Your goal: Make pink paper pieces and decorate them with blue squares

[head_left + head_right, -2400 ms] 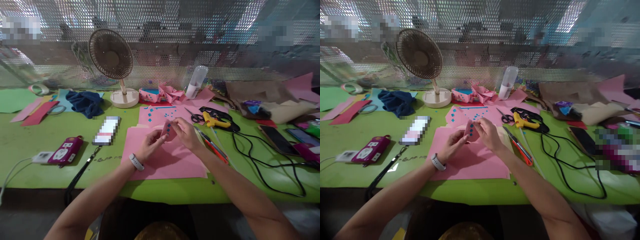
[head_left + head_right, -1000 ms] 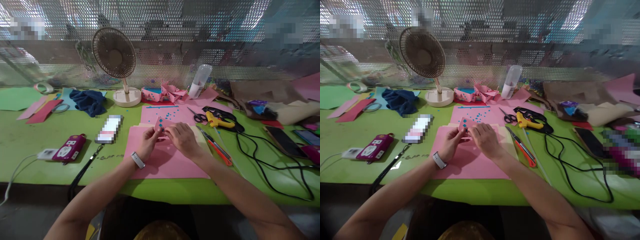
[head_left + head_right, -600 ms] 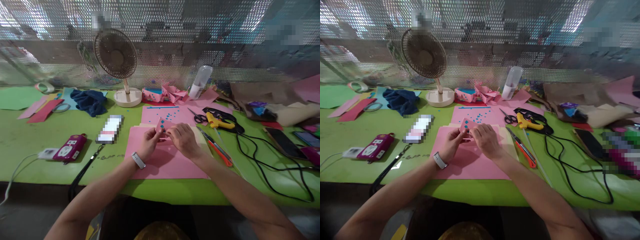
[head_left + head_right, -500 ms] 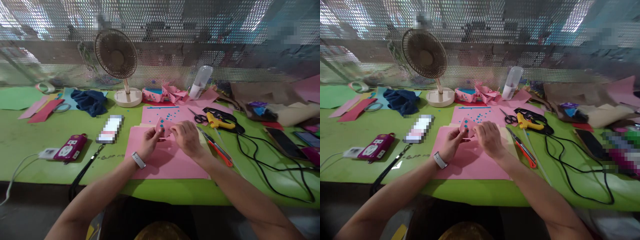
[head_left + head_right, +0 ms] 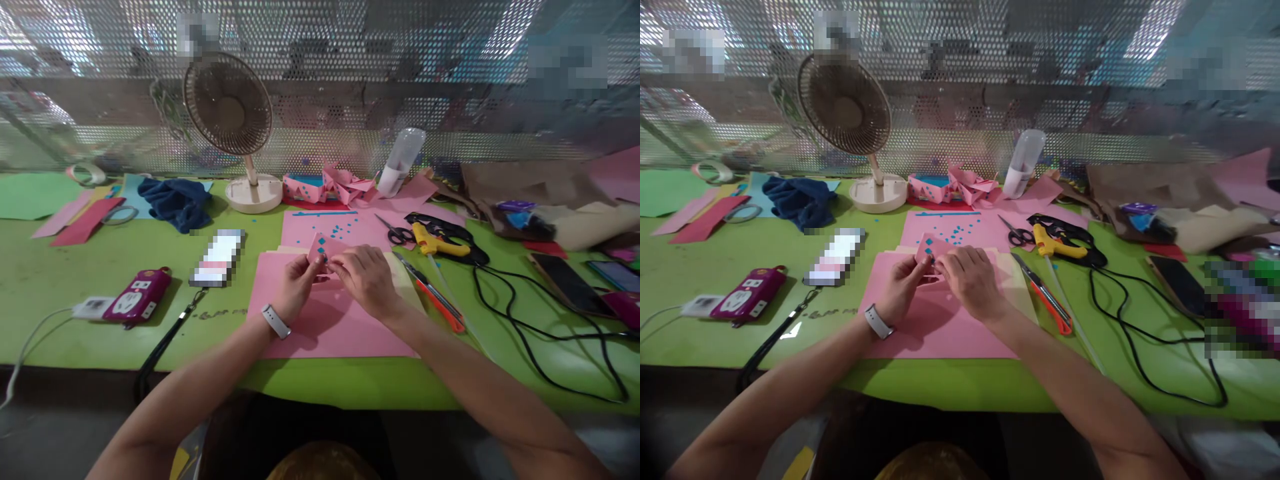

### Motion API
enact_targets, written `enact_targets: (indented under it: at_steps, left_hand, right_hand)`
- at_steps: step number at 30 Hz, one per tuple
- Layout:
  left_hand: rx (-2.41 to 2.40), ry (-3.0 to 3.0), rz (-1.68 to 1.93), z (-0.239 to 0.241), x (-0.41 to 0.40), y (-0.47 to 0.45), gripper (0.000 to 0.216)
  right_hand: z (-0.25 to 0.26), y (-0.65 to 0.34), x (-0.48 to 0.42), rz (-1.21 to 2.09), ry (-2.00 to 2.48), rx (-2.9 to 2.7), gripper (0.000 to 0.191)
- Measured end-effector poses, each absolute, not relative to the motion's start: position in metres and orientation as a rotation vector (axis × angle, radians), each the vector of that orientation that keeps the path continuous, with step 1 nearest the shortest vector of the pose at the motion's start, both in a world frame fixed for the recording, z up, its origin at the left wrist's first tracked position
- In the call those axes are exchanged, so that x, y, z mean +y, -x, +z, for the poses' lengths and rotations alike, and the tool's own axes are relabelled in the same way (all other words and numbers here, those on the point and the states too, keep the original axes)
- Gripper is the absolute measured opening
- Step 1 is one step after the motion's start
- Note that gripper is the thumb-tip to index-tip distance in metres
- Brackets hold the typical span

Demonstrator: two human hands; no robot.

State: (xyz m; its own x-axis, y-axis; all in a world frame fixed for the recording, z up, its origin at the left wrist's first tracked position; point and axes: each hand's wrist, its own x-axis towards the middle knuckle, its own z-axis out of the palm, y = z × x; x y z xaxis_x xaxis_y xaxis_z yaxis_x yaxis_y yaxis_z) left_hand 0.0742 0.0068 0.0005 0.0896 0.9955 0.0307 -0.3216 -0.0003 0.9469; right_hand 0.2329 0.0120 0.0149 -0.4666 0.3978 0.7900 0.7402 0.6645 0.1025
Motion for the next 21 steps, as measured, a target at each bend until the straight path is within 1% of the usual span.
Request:
enact_targets:
  at_steps: [15, 21]
  left_hand:
    - [0.908, -1.094, 1.272, 0.000, 0.007, -0.074, 0.045]
    - [0.962, -1.074, 1.288, -0.004, 0.011, -0.073, 0.046]
  right_hand:
    - [0.015, -0.232, 0.011, -0.669, 0.899, -2.114, 0.016]
    - [0.019, -0.247, 0.024, -0.649, 0.988, -1.950, 0.011]
